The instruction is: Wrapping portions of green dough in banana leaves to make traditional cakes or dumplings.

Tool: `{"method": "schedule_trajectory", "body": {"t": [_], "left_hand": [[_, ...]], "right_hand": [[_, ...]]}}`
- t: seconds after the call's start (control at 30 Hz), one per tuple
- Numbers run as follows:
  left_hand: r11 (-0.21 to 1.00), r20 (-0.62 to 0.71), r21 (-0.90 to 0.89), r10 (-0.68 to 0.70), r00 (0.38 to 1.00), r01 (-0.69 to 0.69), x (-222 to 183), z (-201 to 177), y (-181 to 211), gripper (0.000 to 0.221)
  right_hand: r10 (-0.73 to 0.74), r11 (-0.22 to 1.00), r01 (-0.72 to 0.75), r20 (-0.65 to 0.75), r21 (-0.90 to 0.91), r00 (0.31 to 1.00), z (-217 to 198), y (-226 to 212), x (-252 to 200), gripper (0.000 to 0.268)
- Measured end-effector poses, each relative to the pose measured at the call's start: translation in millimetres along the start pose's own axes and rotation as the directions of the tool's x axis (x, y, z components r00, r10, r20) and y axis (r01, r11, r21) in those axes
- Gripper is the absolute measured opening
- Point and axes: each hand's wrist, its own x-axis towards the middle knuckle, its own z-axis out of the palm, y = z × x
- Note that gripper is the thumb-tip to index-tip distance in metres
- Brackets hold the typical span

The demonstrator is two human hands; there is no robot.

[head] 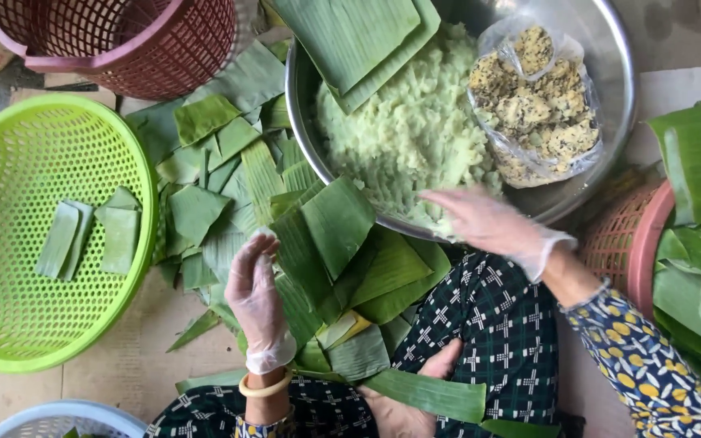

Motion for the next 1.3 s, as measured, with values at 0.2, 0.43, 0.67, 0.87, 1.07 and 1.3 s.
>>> {"method": "schedule_trajectory", "body": {"t": [0.2,0.43,0.67,0.87,1.07,1.3], "left_hand": [[0.996,-0.064,-0.025,0.085,0.994,-0.086,-7.5,33.3,3.7,0.023],[0.843,0.253,-0.502,-0.068,0.965,0.192,-16.6,121.8,16.4,0.027],[0.247,0.493,-0.811,-0.199,0.847,0.530,13.2,127.0,8.5,0.085],[0.479,0.308,-0.807,-0.155,0.938,0.345,-22.9,119.4,-0.3,0.013],[0.510,0.291,-0.804,-0.113,0.950,0.307,-14.1,112.5,8.4,0.041],[0.489,0.423,-0.738,-0.202,0.883,0.465,-35.1,100.4,-3.3,0.069]], "right_hand": [[0.053,0.996,-0.068,-0.209,-0.065,0.977,36.6,-30.6,-18.6,0.027],[0.305,0.529,0.187,-0.391,0.827,0.868,-20.9,-93.5,17.2,0.032],[-0.216,0.954,0.277,-0.381,0.112,0.899,-9.5,-160.5,6.7,0.066],[-0.089,0.993,0.024,-0.606,-0.114,0.791,67.8,-112.7,8.6,0.019],[-0.216,0.917,0.331,-0.421,0.222,0.881,-13.6,-173.5,-5.5,0.052],[0.080,0.976,0.015,-0.417,0.219,0.905,69.5,-148.7,-4.2,0.023]]}}
